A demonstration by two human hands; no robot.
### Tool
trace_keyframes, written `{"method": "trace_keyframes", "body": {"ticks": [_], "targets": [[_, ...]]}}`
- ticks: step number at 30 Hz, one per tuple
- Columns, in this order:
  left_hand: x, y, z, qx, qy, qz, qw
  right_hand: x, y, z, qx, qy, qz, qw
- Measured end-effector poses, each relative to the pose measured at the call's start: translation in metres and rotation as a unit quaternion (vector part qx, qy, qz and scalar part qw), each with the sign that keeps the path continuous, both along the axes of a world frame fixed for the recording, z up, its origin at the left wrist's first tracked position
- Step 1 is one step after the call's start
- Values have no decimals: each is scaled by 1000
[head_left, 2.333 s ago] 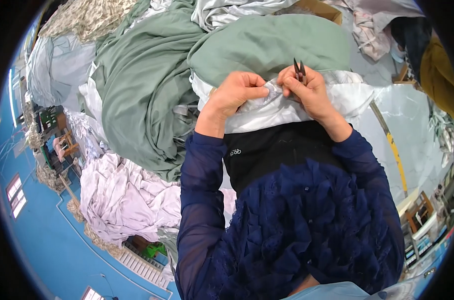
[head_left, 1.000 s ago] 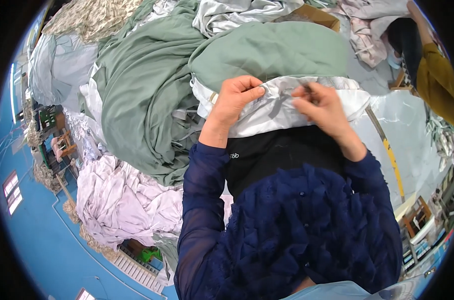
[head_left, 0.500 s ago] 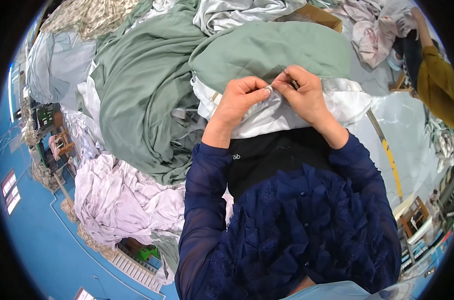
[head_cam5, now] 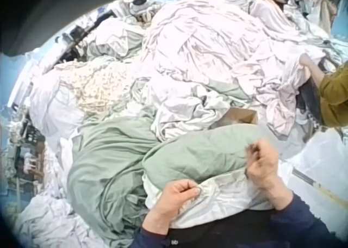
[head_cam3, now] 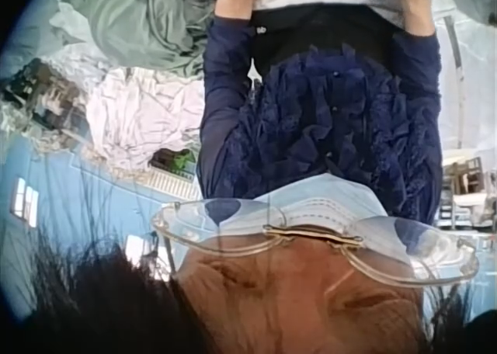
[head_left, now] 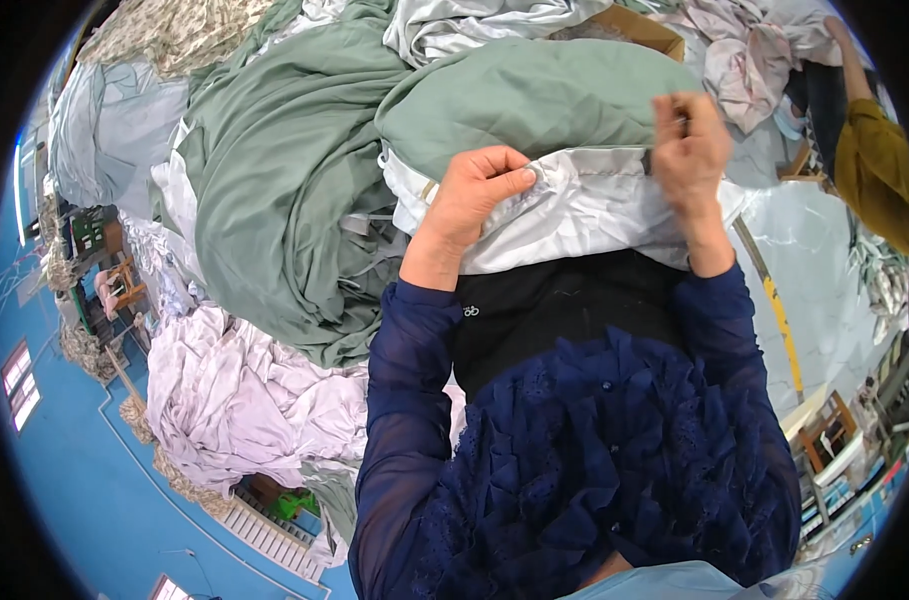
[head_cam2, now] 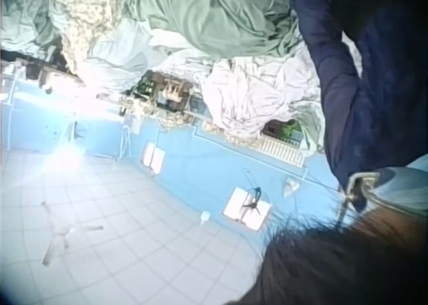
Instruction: Trimming threads and inspecting pillow components in a factory setting.
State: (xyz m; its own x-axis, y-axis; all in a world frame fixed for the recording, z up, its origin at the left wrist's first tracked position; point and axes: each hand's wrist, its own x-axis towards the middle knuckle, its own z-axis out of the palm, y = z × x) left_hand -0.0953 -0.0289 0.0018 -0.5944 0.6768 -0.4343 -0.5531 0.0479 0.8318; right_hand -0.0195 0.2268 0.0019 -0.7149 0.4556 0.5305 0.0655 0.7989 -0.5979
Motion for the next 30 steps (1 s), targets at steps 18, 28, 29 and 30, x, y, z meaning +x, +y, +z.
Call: {"method": "trace_keyframes", "body": {"ticks": [18,28,29,30], "targets": [[-3,1,-7,6,-36,-5,999,64,16,37,-512,-107,173,835],[-1,-1,-5,20,-7,4,1000,33,-79,-10,-332,-212,189,900],[-2,-2,-6,23,-6,5,1000,32,-78,-10,-328,-212,192,900],[-2,-2,-7,19,-8,9,1000,32,-78,-10,-325,-222,194,899]]}}
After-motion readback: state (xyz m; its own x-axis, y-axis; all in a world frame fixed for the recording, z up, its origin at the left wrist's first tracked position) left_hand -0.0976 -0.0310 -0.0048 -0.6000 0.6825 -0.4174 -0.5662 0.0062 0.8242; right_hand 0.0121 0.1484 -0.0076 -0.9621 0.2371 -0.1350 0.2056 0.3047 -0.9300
